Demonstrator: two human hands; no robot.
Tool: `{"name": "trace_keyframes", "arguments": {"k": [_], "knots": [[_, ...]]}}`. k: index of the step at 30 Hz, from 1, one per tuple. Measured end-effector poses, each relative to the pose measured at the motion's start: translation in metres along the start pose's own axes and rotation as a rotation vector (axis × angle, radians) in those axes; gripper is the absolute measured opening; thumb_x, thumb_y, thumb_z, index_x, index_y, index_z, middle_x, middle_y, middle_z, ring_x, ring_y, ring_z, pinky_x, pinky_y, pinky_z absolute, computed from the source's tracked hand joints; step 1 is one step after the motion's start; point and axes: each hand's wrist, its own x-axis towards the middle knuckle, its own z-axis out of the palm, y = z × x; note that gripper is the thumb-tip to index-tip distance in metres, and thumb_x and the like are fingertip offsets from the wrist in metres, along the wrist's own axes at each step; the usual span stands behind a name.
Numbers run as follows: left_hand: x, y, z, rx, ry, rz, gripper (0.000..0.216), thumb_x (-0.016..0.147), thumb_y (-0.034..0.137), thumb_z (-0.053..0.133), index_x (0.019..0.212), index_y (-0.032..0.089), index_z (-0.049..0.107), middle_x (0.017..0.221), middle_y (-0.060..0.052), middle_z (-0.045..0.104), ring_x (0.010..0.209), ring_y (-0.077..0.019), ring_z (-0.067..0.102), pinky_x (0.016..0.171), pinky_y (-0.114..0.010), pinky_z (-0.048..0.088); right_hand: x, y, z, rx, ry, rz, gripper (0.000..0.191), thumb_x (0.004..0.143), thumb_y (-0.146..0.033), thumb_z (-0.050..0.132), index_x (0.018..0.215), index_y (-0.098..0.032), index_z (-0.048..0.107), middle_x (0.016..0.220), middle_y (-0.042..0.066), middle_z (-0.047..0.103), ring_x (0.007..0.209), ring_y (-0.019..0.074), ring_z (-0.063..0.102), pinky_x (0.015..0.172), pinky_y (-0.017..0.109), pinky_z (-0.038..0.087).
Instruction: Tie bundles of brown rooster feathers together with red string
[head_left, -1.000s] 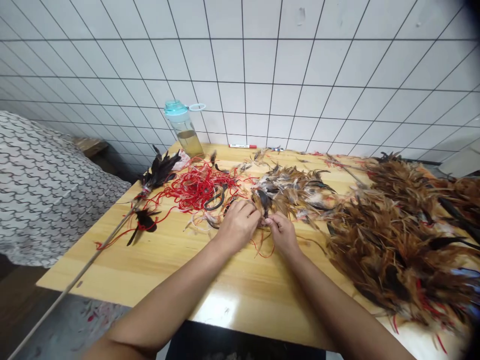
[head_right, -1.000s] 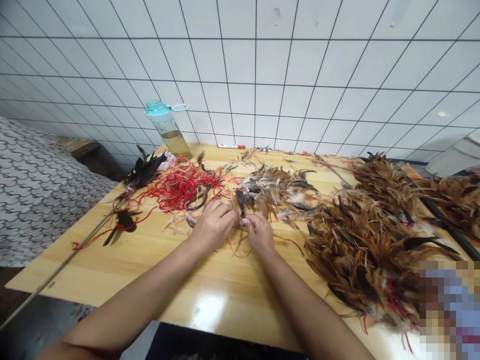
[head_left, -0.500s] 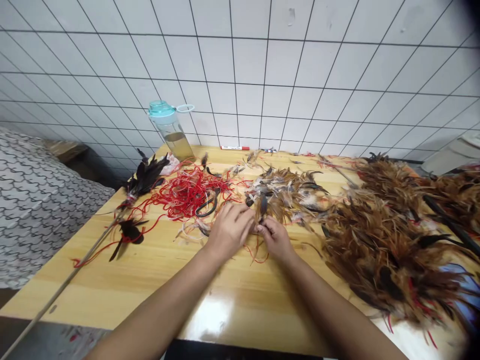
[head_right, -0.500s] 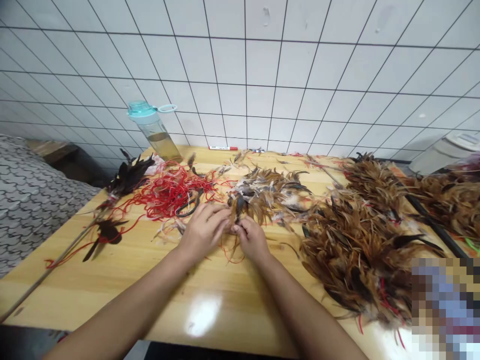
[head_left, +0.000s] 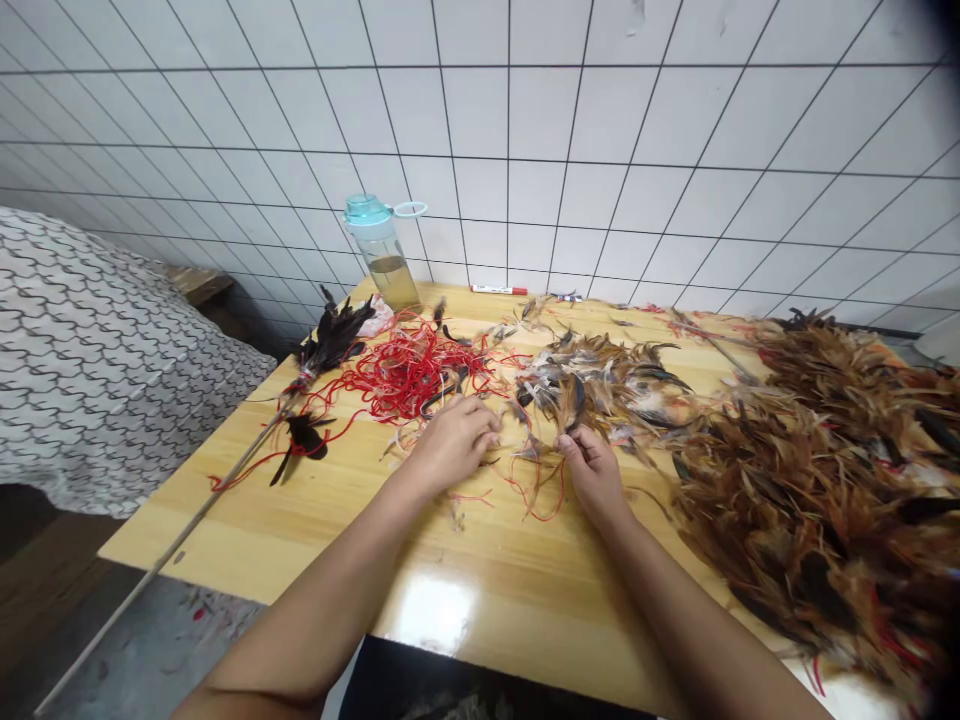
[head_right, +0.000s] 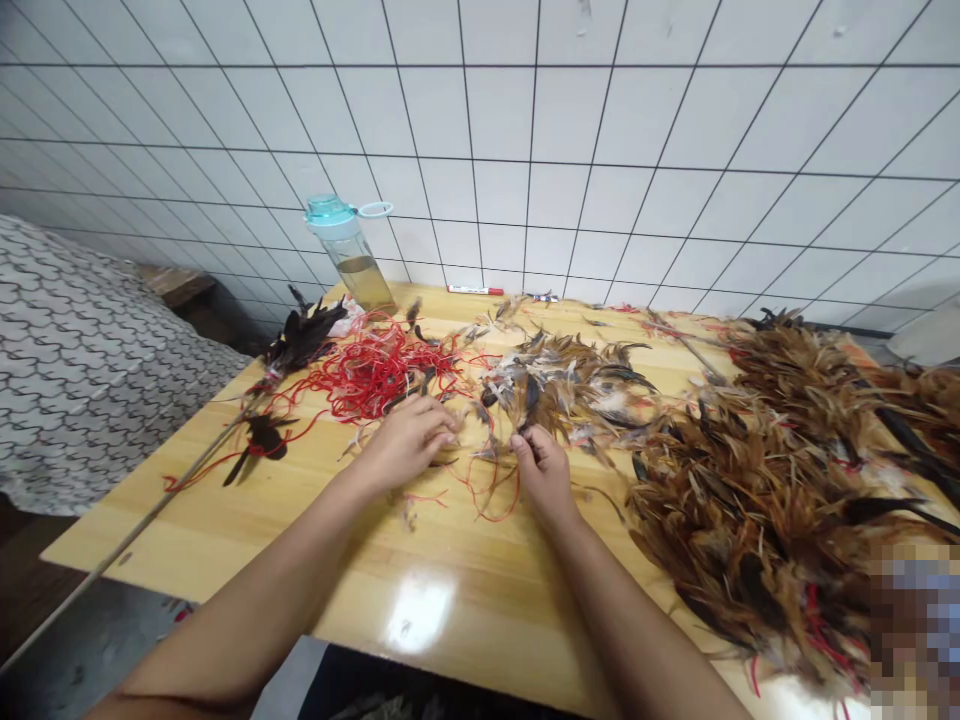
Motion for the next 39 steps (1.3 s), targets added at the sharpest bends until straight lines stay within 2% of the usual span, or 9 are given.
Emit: {"name": "trace_keyframes", "arguments": {"k": [9,13,15,21,26,29,32,35,39], "knots": [[-0.001,0.005,0.007,0.065,-0.148,-0.030,0.013,0.075,0.025,0.065,0.088,0.020,0.063,0.090,-0.005,0.060,0.095,-0.0203,0.054,0.084,-0.034,0.044,-0.002,-0.010,-0.003,-0.084,-0.003,-0.068,0.026,0.088,-0.033,0.047,0.066,-0.020,0.050,0.062,-0.001,0.048,0.060,0.0130,0.046,0.057,0.026,0.036],[0.002,0.006,0.011,0.092,-0.167,0.017,0.005,0.080,0.016,0.056,0.078,0.019,0.060,0.083,-0.004,0.058,0.085,-0.0183,0.053,0.081,-0.032,0.043,-0.002,-0.010,-0.003,-0.096,-0.004,-0.076,0.026,0.088,-0.032,0.047,0.066,-0.020,0.050,0.061,-0.002,0.046,0.060,0.0127,0.045,0.057,0.026,0.035],[0.003,0.006,0.012,0.106,-0.151,0.024,0.012,0.082,0.014,0.050,0.076,0.018,0.059,0.081,-0.005,0.057,0.083,-0.0176,0.052,0.080,-0.032,0.043,-0.002,-0.010,-0.003,-0.097,-0.011,-0.073,0.026,0.089,-0.031,0.047,0.066,-0.020,0.050,0.062,-0.002,0.046,0.060,0.0127,0.045,0.058,0.026,0.035],[0.002,0.014,0.007,0.050,0.019,0.025,0.012,0.087,0.021,0.048,0.090,0.018,0.059,0.094,-0.006,0.058,0.091,-0.0185,0.051,0.084,-0.034,0.042,-0.002,-0.007,-0.002,-0.088,-0.015,-0.085,0.025,0.089,-0.032,0.047,0.066,-0.020,0.050,0.062,-0.002,0.047,0.061,0.0129,0.046,0.058,0.026,0.036],[0.003,0.026,0.020,0.058,-0.110,0.087,0.008,0.081,0.020,0.056,0.087,0.019,0.060,0.089,-0.005,0.059,0.091,-0.0195,0.052,0.084,-0.034,0.043,-0.002,-0.006,-0.001,-0.090,-0.001,-0.078,0.025,0.089,-0.032,0.047,0.067,-0.020,0.052,0.062,-0.002,0.046,0.060,0.0129,0.045,0.058,0.026,0.035],[0.006,0.028,0.027,0.068,-0.144,0.094,0.008,0.082,0.017,0.051,0.084,0.019,0.059,0.086,-0.006,0.059,0.089,-0.0188,0.053,0.081,-0.033,0.043,-0.002,-0.005,-0.002,-0.086,0.006,-0.077,0.025,0.089,-0.032,0.047,0.068,-0.020,0.053,0.063,-0.001,0.047,0.061,0.0131,0.046,0.059,0.027,0.036],[0.008,0.026,0.019,0.002,-0.129,0.068,0.011,0.083,0.016,0.047,0.079,0.018,0.057,0.084,-0.005,0.060,0.086,-0.0173,0.053,0.078,-0.030,0.043,-0.002,-0.006,-0.002,-0.087,0.017,-0.077,0.026,0.088,-0.033,0.047,0.067,-0.020,0.053,0.063,-0.001,0.049,0.062,0.0134,0.047,0.060,0.027,0.037],[0.008,0.022,-0.001,-0.106,-0.138,-0.017,0.009,0.079,0.014,0.047,0.078,0.018,0.055,0.079,-0.002,0.060,0.077,-0.0147,0.054,0.072,-0.027,0.042,-0.002,-0.006,-0.003,-0.099,0.021,-0.076,0.026,0.088,-0.032,0.047,0.066,-0.020,0.053,0.062,-0.001,0.050,0.061,0.0133,0.048,0.059,0.026,0.037],[0.009,0.016,-0.028,-0.163,-0.294,-0.108,0.012,0.078,0.014,0.047,0.082,0.019,0.057,0.076,0.001,0.063,0.069,-0.0125,0.056,0.063,-0.023,0.040,-0.002,-0.006,-0.003,-0.114,0.015,-0.088,0.025,0.088,-0.031,0.047,0.066,-0.020,0.053,0.062,-0.001,0.050,0.061,0.0134,0.048,0.059,0.026,0.037]]}}
